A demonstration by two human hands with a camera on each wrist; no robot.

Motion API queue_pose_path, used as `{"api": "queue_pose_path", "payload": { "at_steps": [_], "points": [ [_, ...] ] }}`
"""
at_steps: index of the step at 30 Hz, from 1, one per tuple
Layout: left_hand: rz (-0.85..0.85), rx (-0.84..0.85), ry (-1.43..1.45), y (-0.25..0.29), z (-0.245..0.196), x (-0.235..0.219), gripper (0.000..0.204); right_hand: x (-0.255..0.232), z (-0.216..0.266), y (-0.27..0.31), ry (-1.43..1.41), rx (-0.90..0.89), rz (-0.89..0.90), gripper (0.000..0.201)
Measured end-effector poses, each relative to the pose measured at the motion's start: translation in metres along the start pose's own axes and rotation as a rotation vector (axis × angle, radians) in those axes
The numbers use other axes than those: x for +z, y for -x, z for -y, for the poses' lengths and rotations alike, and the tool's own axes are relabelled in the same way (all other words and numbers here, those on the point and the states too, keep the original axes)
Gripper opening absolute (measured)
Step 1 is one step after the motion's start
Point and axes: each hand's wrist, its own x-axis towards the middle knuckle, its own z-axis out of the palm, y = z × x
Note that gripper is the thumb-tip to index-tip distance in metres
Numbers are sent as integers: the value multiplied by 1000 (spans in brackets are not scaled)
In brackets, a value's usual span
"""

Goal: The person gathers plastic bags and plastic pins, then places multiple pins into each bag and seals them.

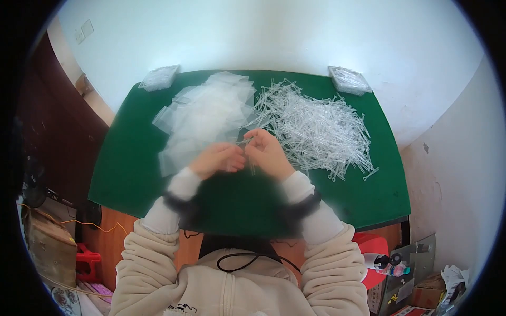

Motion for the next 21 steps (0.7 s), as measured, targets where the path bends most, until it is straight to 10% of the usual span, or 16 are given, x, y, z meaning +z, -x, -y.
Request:
{"api": "queue_pose_path", "payload": {
  "at_steps": [21],
  "points": [
    [190,-23,86,3,-1,16,37,5,-10,-3,-127,-140,-98,16]
  ]
}}
